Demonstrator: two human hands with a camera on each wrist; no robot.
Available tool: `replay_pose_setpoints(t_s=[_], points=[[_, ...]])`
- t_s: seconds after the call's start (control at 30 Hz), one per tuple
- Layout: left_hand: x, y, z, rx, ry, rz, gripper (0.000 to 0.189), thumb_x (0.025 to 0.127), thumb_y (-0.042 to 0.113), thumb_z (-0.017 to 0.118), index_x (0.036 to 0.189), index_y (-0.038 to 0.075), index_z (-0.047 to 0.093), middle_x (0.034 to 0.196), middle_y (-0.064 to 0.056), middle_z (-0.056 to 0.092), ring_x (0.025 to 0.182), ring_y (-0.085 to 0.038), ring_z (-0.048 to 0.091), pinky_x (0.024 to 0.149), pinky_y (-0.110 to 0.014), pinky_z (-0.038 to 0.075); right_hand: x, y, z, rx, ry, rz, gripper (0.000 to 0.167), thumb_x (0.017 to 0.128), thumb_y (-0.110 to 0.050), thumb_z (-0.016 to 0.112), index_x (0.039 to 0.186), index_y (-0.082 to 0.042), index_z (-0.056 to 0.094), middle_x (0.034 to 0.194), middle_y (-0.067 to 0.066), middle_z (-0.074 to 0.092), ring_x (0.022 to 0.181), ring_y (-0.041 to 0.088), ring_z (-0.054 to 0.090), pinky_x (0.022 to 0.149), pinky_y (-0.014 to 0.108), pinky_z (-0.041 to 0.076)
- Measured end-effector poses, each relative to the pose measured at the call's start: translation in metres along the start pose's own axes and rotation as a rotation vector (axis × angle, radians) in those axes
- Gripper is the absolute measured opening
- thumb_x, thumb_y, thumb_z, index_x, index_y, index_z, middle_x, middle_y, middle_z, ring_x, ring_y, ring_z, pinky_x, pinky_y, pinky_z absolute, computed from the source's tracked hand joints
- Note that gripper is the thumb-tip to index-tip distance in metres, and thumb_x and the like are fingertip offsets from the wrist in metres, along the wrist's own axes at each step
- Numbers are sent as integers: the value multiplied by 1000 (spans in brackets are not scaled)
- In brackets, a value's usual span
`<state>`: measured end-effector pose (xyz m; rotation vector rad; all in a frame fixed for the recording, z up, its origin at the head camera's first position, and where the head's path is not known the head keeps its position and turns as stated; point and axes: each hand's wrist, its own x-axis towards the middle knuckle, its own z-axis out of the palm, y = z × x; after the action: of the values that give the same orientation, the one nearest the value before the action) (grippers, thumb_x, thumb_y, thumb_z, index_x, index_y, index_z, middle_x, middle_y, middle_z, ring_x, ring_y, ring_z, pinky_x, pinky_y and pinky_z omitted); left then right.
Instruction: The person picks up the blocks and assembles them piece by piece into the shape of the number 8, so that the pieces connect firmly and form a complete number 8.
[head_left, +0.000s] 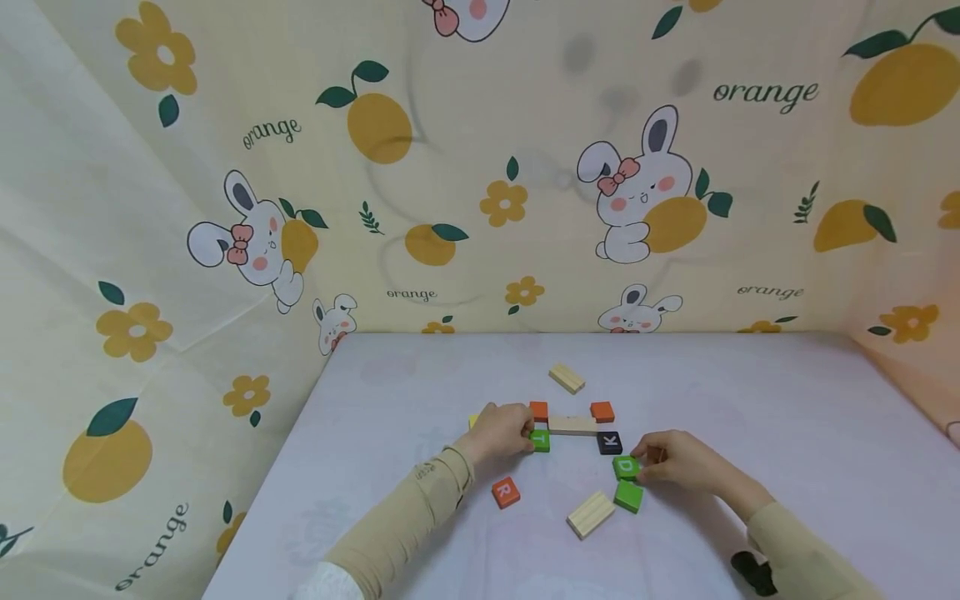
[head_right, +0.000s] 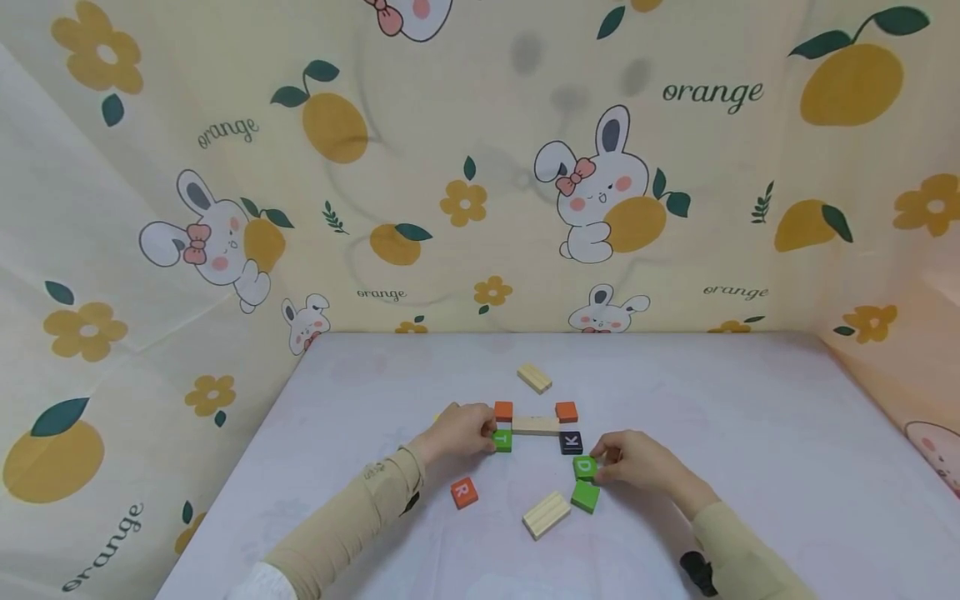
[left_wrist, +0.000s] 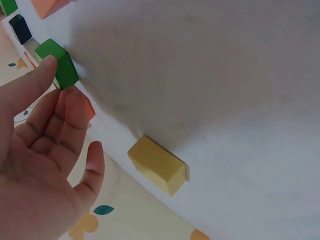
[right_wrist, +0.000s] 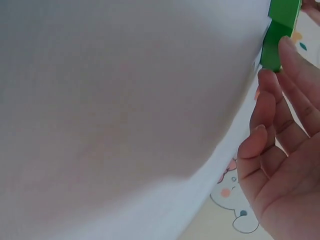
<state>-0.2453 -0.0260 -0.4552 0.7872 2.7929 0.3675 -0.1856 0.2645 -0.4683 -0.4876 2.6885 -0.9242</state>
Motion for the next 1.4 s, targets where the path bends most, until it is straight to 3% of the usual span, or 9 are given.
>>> replay_pose_setpoints(t_s=[0.4,0.87,1.4], points=[[-1,-4,6,42,32,22,19,80,29,72,92,17,63,75,11,54,71,-4,47,74,-30,36,3,-13,10,-36,40,92,23,73,-16,76,93,-9,69,69,-4,57,64,10,47,57,22,39],[-4,-5,5,68,35,24,27,81,33,70,102,17,64,78,10,54,73,-4,48,74,-30,37,7,-24,14,-101,54,116,21,74,-19,76,91,-8,69,76,-3,64,68,10,52,62,25,44],[-5,-9,8,56,64,53,27,81,33,70,102,16,64,81,9,56,73,-3,47,72,-28,36,8,-31,17,-126,70,124,20,74,-20,75,88,-7,68,76,-2,66,68,10,53,62,29,46]])
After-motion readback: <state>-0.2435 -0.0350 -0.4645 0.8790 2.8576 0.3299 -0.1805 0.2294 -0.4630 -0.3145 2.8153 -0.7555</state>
